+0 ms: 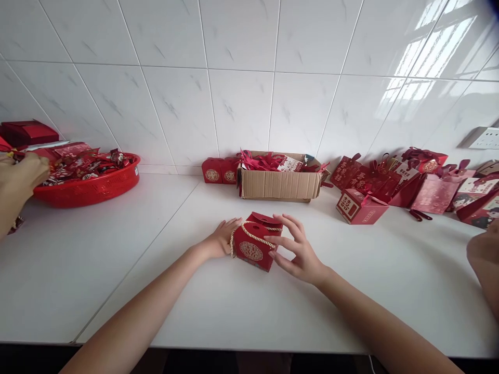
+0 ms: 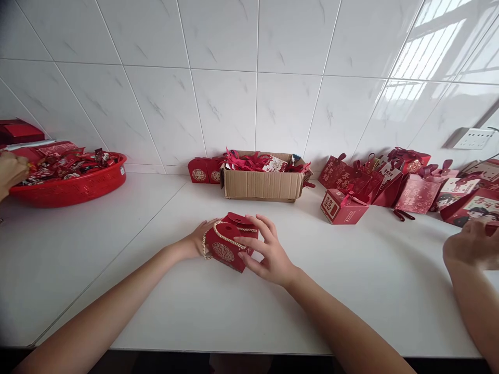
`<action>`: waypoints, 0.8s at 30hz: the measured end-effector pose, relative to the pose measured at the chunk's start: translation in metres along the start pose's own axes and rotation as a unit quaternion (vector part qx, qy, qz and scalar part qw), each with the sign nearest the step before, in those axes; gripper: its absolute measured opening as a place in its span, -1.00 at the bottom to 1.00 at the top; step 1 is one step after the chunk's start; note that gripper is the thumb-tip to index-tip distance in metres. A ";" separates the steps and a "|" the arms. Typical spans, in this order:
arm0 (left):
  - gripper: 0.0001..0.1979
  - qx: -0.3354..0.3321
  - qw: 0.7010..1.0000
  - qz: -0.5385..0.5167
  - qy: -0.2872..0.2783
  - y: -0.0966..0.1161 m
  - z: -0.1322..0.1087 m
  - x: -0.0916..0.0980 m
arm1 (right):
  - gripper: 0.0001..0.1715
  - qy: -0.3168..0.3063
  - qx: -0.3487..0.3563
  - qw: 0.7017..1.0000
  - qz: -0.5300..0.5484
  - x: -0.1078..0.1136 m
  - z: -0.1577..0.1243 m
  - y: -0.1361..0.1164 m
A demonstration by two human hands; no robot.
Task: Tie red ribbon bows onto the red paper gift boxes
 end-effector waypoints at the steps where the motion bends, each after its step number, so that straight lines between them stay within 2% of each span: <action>1: -0.25 -0.002 1.000 -0.004 -0.004 0.001 -0.002 0.001 | -0.66 0.006 -0.005 1.000 -0.005 0.001 0.000 0.003; 3: -0.33 -0.003 1.000 -0.010 -0.022 0.004 -0.005 0.004 | -0.72 0.030 -0.039 0.999 0.008 0.003 -0.001 0.011; 5: -0.41 -0.003 0.999 -0.013 -0.037 0.008 -0.008 0.008 | -0.81 0.058 -0.086 0.992 0.066 0.004 -0.003 0.019; 7: -0.47 -0.006 0.999 -0.012 -0.042 0.012 -0.010 0.012 | -0.93 0.083 -0.136 0.971 0.180 0.005 -0.003 0.025; 8: -0.49 -0.007 0.999 -0.011 -0.043 0.014 -0.011 0.013 | -0.96 0.093 -0.161 0.949 0.255 0.005 -0.003 0.026; 10: -0.49 -0.005 0.999 -0.011 -0.046 0.017 -0.012 0.015 | -0.87 0.117 -0.209 0.880 0.410 0.005 -0.001 0.026; 12: -0.47 0.000 0.999 -0.016 -0.048 0.018 -0.013 0.016 | -0.80 0.152 -0.253 0.790 0.538 0.004 0.001 0.026; 14: -0.47 0.002 0.999 -0.024 -0.048 0.019 -0.013 0.016 | -0.79 0.189 -0.297 0.705 0.616 0.003 0.003 0.028; 16: -0.47 0.003 0.998 -0.030 -0.047 0.018 -0.014 0.016 | -0.84 0.217 -0.352 0.646 0.642 0.002 0.002 0.036; 17: -0.47 0.003 0.998 -0.032 -0.047 0.018 -0.014 0.016 | -0.86 0.229 -0.377 0.630 0.639 0.002 0.001 0.041; 19: -0.47 0.004 0.998 -0.034 -0.047 0.016 -0.014 0.015 | -0.89 0.261 -0.414 0.619 0.614 0.005 -0.003 0.052; 24: -0.47 0.016 0.998 -0.030 -0.052 0.013 -0.013 0.013 | -0.70 0.355 -0.433 0.634 0.533 0.030 -0.014 0.077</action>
Point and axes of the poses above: each hand's wrist, its own z-axis towards the middle knuckle, its own x-axis out of the back of the hand, y = z × x, the point moved 1 cm from there along z, towards the middle knuckle, and after that the axes turned 15 degrees about -y, right-handed, at the moved point
